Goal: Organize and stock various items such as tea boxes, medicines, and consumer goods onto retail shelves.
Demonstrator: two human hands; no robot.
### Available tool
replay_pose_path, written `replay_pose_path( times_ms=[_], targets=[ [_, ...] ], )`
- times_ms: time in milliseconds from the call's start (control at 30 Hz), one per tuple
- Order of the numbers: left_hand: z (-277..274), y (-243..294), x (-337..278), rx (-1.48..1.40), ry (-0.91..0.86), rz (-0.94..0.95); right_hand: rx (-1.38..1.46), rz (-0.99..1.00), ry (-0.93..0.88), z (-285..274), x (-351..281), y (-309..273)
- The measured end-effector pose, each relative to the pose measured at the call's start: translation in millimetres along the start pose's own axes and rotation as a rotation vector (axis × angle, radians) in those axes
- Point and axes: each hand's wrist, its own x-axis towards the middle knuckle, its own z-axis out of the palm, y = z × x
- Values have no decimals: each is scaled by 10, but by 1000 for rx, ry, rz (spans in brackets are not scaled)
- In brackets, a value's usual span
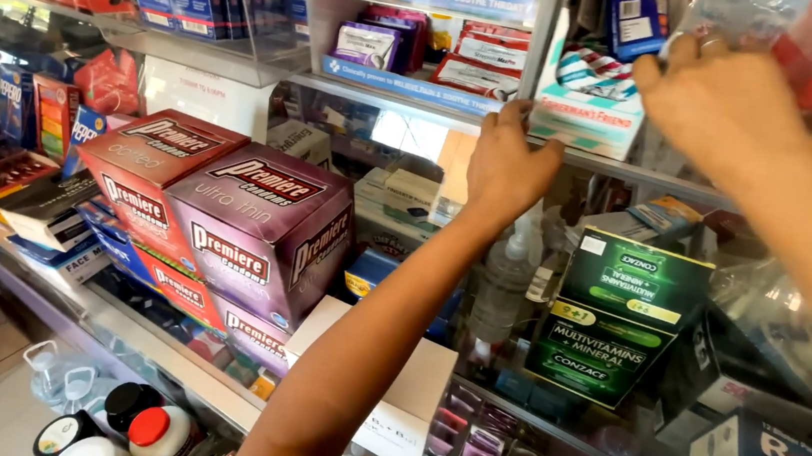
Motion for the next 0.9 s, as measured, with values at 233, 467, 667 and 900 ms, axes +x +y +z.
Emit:
replay_pose_path(
  times_ms=[233,467,667,900],
  targets=[
    [275,126,1,53,-167,-14,-170,-30,-4,-122,-350,228],
    [606,314,-119,2,-169,54,-218,-53,-63,-73,-583,357],
    [313,230,-54,94,-44,88,-143,-24,19,-109,-501,263],
    [53,-54,679,66,568,577,156,105,-23,-240,-217,76]
  ],
)
